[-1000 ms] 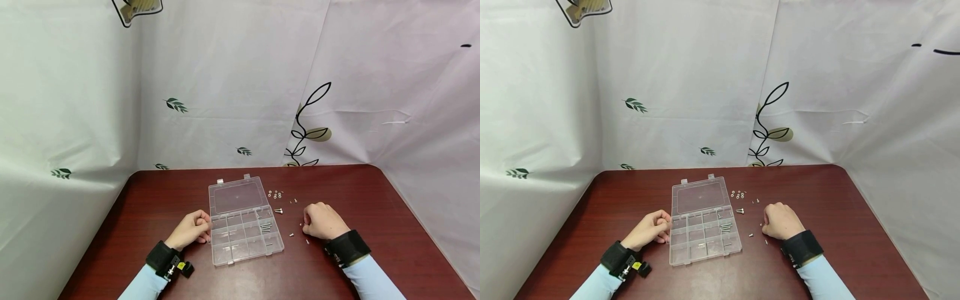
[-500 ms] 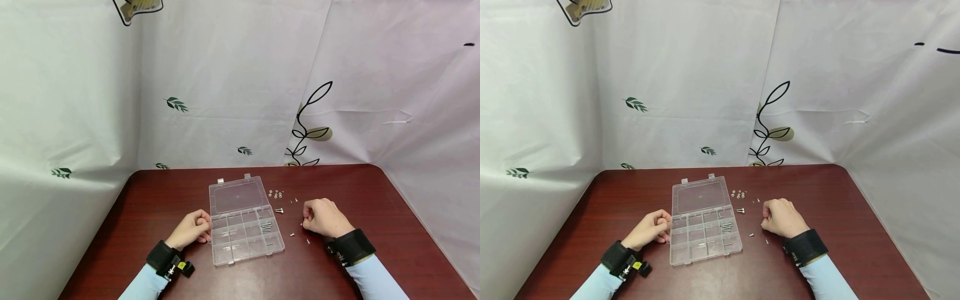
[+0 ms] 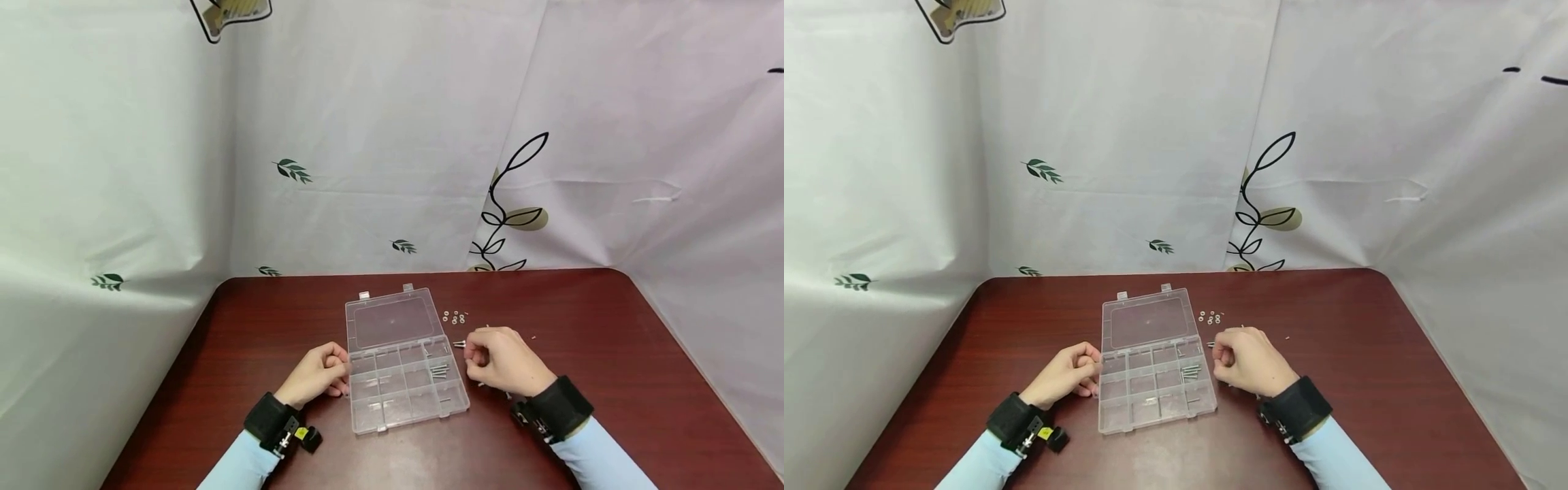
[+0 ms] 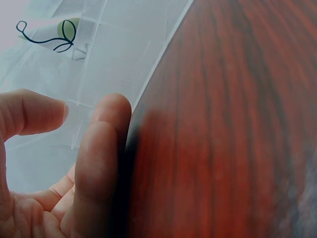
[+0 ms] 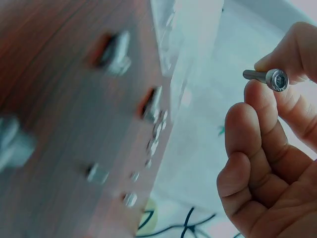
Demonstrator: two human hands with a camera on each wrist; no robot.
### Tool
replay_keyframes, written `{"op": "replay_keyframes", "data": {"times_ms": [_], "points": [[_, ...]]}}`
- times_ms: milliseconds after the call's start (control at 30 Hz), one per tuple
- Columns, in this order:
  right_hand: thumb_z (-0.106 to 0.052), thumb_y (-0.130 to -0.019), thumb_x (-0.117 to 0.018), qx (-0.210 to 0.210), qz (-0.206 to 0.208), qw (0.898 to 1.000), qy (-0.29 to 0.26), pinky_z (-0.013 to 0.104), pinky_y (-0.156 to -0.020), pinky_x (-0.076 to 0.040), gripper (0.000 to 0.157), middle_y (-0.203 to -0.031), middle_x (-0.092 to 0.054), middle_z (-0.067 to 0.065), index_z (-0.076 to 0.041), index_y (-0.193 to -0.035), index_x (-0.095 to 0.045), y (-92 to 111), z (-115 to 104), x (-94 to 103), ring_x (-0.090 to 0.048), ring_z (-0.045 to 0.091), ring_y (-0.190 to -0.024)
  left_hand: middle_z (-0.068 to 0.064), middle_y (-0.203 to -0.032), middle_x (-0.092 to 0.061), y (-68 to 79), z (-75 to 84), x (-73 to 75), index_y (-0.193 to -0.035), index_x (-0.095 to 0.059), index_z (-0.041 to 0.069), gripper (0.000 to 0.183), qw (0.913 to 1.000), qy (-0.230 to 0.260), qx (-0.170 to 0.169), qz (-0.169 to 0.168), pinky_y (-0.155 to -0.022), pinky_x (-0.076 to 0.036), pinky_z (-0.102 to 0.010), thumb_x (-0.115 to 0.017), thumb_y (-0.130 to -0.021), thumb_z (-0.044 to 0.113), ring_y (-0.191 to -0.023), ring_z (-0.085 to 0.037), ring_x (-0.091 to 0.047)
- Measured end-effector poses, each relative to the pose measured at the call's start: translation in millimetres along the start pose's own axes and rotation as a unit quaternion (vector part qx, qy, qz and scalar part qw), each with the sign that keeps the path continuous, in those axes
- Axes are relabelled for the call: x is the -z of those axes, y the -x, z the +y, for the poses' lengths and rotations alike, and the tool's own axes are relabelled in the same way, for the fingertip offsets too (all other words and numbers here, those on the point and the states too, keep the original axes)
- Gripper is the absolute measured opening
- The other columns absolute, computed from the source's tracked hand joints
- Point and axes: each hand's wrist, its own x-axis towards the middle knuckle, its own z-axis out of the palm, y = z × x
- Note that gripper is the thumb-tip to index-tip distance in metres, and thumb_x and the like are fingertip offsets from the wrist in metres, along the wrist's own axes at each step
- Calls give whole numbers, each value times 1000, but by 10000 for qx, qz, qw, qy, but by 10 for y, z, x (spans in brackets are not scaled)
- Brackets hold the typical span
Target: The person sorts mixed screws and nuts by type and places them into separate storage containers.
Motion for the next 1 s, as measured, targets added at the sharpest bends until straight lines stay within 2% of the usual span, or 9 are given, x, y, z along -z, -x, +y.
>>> {"op": "replay_keyframes", "data": {"times_ms": [400, 500, 533, 600, 667, 700, 833, 1000], "points": [[-11, -69, -70, 628, -218, 9977, -137, 25, -62, -41, 22, -65, -49, -18, -28, -69, -55, -561, -283, -303, -44, -3, -61, -14, -75, -64, -7, -9, -16, -107, -53, -2, 31, 10000, 7, -28, -5, -57, -57, -33, -67, -92, 20, -65, -28, -69], [-17, -75, -72, 565, -332, 9978, -91, 27, -67, -47, 12, -77, -58, -14, -25, -81, -64, -629, -329, -340, -53, 2, -70, -14, -75, -63, -7, 6, -5, -107, -53, -2, 30, 10000, -15, -46, 7, -57, -57, -34, -67, -92, 20, -65, -28, -69], [-23, -79, -73, 497, -386, 9980, -52, 28, -71, -49, 12, -85, -62, -12, -22, -90, -69, -632, -337, -335, -58, 4, -78, -14, -75, -63, -8, 12, -7, -107, -53, -2, 30, 10000, -21, -54, 7, -57, -57, -34, -67, -92, 20, -65, -28, -69], [-38, -84, -72, 306, -505, 9982, 40, 33, -85, -51, 36, -109, -66, -6, -19, -115, -70, -614, -332, -305, -61, 10, -99, -14, -75, -63, -11, 21, -10, -107, -53, -2, 30, 10000, -31, -58, -1, -57, -57, -34, -66, -92, 20, -65, -28, -69], [-51, -88, -66, 134, -547, 9984, 69, 39, -98, -48, 60, -131, -59, 2, -14, -136, -61, -576, -298, -253, -56, 16, -120, -14, -75, -63, -18, 28, -12, -108, -53, -2, 30, 10000, -30, -50, -5, -57, -57, -34, -66, -93, 20, -66, -28, -69], [-55, -90, -61, 23, -551, 9984, 84, 41, -102, -45, 66, -138, -55, 4, -13, -141, -57, -552, -269, -222, -52, 19, -127, -14, -75, -63, -20, 31, -12, -108, -53, -2, 30, 10000, -28, -45, -5, -58, -57, -34, -66, -93, 20, -66, -28, -69], [-54, -97, -50, -328, -416, 9986, -47, 42, -108, -40, 62, -141, -52, 7, -11, -141, -56, -450, -119, -69, -48, 21, -131, -14, -75, -64, -28, 34, -5, -109, -53, -3, 31, 10000, -40, -51, -1, -58, -57, -34, -66, -93, 21, -66, -28, -69], [-50, -101, -44, -636, -342, 9974, 11, 41, -106, -41, 53, -134, -56, 2, -12, -132, -63, -311, 79, 63, -51, 18, -127, -14, -75, -63, -13, 20, -2, -109, -53, -2, 33, 10000, -14, -19, 37, -58, -57, -34, -68, -92, 21, -66, -28, -69]]}}
